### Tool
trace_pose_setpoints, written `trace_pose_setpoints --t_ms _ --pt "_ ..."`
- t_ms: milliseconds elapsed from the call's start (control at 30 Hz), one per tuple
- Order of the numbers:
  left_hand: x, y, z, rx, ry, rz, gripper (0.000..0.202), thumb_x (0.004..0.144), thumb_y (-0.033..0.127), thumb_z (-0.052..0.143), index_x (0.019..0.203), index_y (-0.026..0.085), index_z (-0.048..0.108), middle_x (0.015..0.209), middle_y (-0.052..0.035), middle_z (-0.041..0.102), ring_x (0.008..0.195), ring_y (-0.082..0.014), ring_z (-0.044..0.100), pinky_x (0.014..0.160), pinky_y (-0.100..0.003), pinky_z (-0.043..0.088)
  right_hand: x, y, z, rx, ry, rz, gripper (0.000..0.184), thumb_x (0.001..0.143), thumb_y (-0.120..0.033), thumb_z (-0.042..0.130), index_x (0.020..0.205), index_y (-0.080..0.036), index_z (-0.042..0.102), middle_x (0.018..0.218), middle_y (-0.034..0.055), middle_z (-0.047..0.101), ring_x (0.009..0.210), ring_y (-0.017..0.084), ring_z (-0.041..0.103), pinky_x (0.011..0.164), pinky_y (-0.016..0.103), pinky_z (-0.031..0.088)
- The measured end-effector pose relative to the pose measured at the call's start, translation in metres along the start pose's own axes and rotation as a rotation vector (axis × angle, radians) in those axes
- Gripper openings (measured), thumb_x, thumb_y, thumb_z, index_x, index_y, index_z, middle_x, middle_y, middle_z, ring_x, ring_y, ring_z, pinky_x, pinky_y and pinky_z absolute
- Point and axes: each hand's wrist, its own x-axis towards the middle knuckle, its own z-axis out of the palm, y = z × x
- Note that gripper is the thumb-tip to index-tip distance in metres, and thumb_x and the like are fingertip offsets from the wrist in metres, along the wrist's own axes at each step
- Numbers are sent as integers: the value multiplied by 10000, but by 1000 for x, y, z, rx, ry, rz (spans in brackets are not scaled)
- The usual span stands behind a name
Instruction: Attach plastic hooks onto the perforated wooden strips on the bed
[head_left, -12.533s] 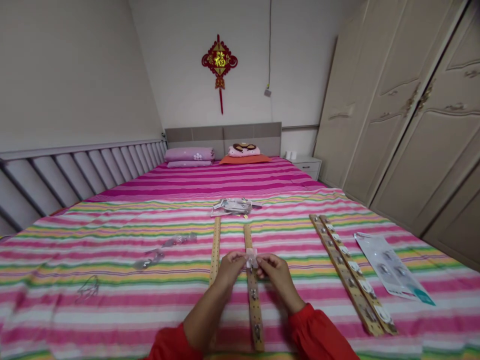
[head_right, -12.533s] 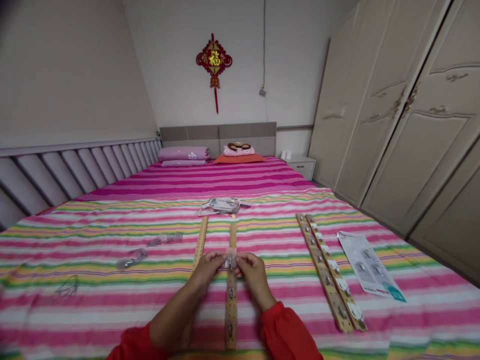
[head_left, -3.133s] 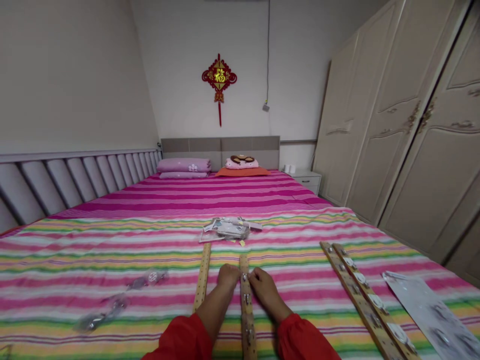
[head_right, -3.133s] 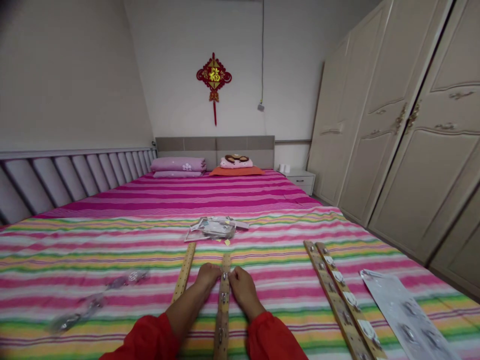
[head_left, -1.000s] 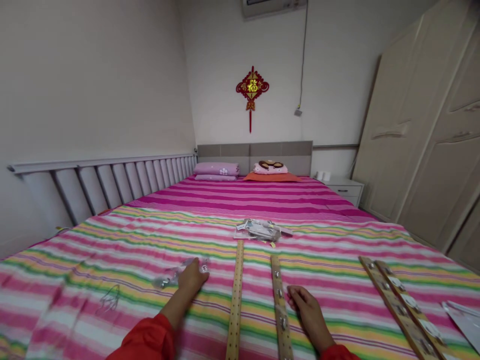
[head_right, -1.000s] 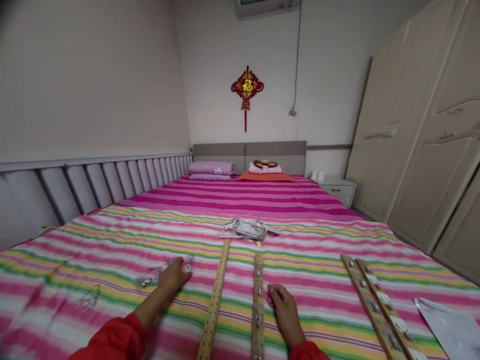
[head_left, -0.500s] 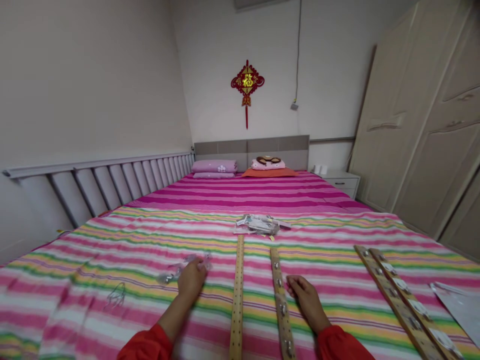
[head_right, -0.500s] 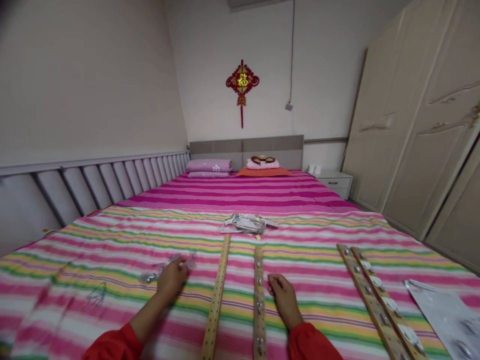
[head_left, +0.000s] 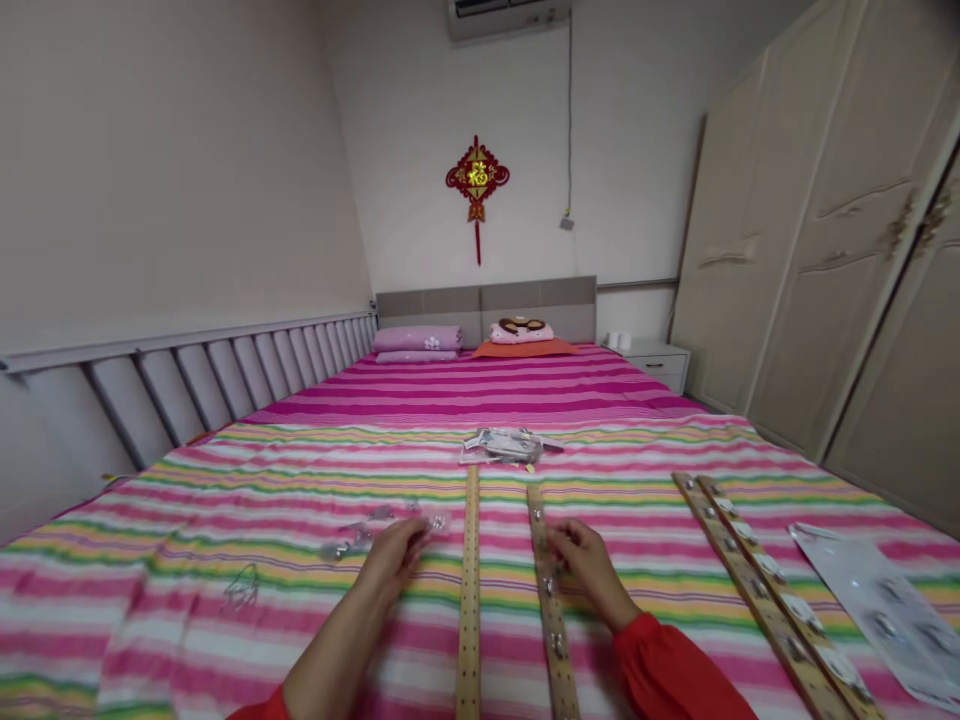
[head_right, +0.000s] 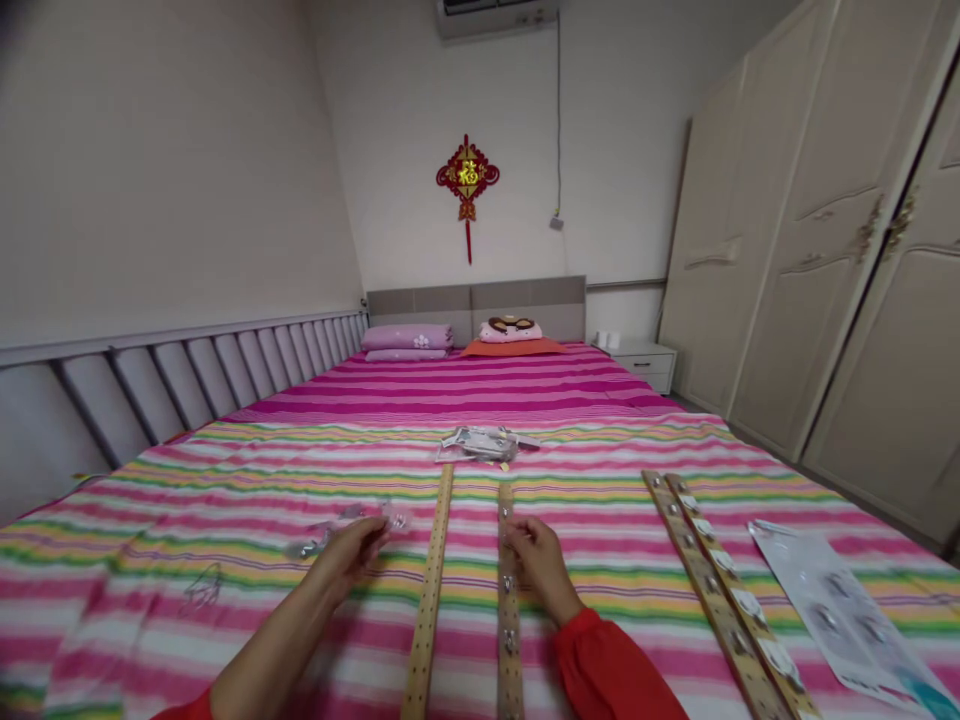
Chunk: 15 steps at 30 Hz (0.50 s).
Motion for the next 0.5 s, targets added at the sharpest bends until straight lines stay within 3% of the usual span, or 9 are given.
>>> trace_pose_setpoints --t_ms 100,167,367,500 --pt "-30 4 22 -176 -106 -216 90 746 101 584 665 139 586 589 -25 668 500 -96 631 406 -141 428 -22 -23 20 -79 -88 -151 264 625 -386 707 779 -174 675 598 -7 602 517 132 505 474 246 394" --pt "-48 4 34 -212 -166 -287 87 780 104 565 701 115 598 580 -40 672 471 -96 629 399 -144 446 -38 -37 29 -144 -127 -255 245 673 -337 676 855 -173 677 661 5 616 556 134 517 516 251 420" --pt "-83 -7 57 -226 -182 -242 79 799 93 567 735 102 613 601 -39 684 506 -93 649 395 -133 443 -79 -66 29 -443 -178 -590 278 734 -169 625 1008 -218 636 953 62 611 749 170 579 623 272 472" --pt "-101 -14 66 -234 -204 -325 82 792 106 579 716 107 610 578 -26 668 489 -87 639 378 -129 419 -98 -70 19 -604 -136 -763 246 807 -134 561 1025 -236 615 975 70 591 917 207 568 766 314 471"
